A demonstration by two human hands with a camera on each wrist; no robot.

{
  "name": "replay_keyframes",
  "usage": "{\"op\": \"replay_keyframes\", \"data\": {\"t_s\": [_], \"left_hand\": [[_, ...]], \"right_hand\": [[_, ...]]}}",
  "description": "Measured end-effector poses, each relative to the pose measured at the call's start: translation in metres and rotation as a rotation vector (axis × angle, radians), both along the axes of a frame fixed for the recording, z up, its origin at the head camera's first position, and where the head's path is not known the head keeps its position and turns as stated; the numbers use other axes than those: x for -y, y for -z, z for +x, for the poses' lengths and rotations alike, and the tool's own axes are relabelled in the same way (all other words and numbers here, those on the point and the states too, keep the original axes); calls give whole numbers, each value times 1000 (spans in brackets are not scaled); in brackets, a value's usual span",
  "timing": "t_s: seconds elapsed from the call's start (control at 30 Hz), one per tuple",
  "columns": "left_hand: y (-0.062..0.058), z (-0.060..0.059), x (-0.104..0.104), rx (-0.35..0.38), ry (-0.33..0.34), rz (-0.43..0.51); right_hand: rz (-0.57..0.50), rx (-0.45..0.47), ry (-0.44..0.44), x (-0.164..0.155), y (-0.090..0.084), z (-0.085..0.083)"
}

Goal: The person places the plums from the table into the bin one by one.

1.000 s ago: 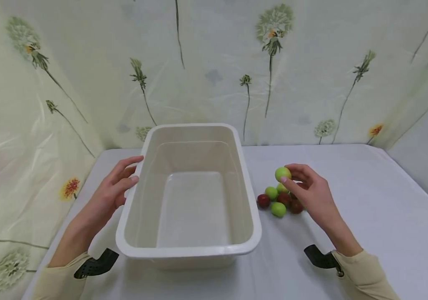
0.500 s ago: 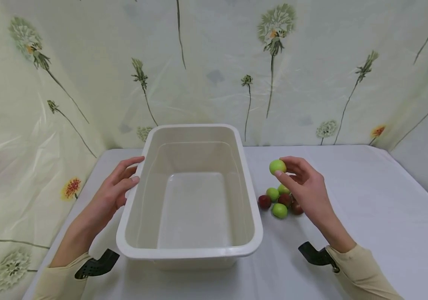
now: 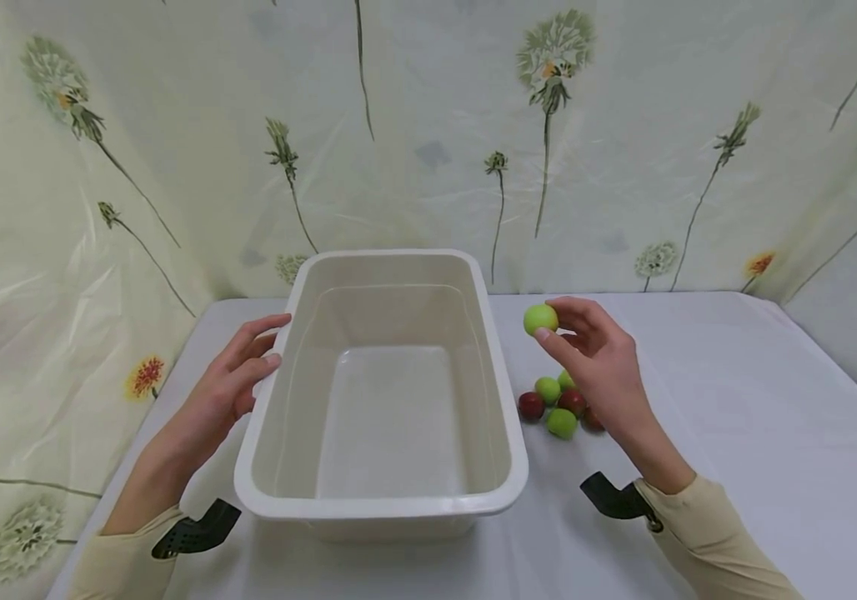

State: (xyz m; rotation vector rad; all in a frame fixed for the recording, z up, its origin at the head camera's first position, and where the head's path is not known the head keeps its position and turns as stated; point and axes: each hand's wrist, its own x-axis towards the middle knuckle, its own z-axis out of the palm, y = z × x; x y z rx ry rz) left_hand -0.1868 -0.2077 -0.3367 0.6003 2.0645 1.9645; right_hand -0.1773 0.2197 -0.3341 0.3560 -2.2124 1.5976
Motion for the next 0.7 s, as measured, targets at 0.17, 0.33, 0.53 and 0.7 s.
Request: {"op": "replay_keyframes", "data": {"t_s": [0.17, 0.33, 0.53, 0.7], "left_hand": [[0, 0, 0, -4, -3, -5], [-1, 0, -1, 4, -11, -7], [-1, 0, 0, 5, -17, -8], [1, -1, 0, 5, -11, -5]], "right_hand": [[-28, -46, -28, 6, -10, -5], [-54, -85, -52, 9, -20, -11], [-45, -107, -93, 16, -30, -18], [-7, -106, -149, 26, -35, -21]]}}
